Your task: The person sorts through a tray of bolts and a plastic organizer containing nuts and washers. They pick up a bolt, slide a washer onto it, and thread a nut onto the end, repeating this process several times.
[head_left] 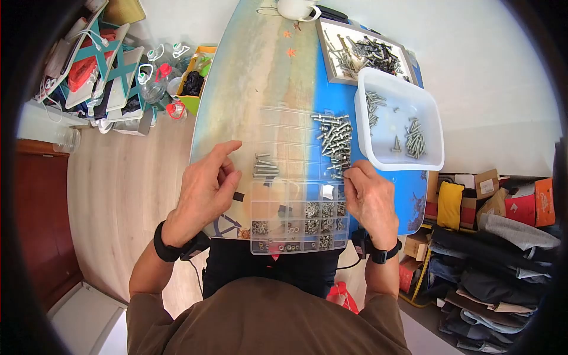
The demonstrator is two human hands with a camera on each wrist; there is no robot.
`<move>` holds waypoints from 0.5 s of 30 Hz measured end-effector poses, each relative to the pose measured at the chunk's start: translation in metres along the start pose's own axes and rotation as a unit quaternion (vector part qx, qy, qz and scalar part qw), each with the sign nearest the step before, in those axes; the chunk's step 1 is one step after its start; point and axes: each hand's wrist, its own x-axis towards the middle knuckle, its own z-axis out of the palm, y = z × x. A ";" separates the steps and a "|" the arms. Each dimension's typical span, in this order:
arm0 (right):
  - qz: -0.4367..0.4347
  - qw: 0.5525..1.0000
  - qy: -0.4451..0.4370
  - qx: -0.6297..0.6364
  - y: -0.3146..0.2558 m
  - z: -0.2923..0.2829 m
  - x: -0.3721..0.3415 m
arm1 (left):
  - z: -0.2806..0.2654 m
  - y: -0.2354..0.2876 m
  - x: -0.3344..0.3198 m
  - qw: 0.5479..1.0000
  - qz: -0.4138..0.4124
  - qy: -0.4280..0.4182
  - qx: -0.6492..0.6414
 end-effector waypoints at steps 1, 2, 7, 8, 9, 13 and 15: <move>-0.001 1.000 0.000 0.000 0.000 0.001 -0.001 | 0.000 -0.001 -0.001 1.000 0.003 0.006 -0.007; -0.003 1.000 0.007 0.008 0.001 0.001 -0.002 | 0.000 -0.001 -0.003 1.000 0.003 0.007 -0.006; 0.038 0.999 0.013 0.018 -0.001 0.002 -0.005 | 0.000 -0.001 -0.006 1.000 -0.018 0.014 -0.022; 0.041 0.998 0.014 0.038 0.002 0.003 -0.006 | 0.001 0.000 -0.007 1.000 -0.016 0.013 -0.024; 0.044 0.997 0.015 0.058 0.004 0.002 -0.006 | 0.001 0.000 -0.007 0.999 -0.023 0.021 -0.029; 0.071 0.996 0.029 0.053 -0.003 0.003 -0.005 | 0.002 -0.002 -0.008 0.998 -0.033 0.021 -0.041; 0.078 0.996 0.039 0.036 -0.009 -0.001 -0.002 | 0.001 -0.002 -0.008 0.998 -0.034 0.023 -0.044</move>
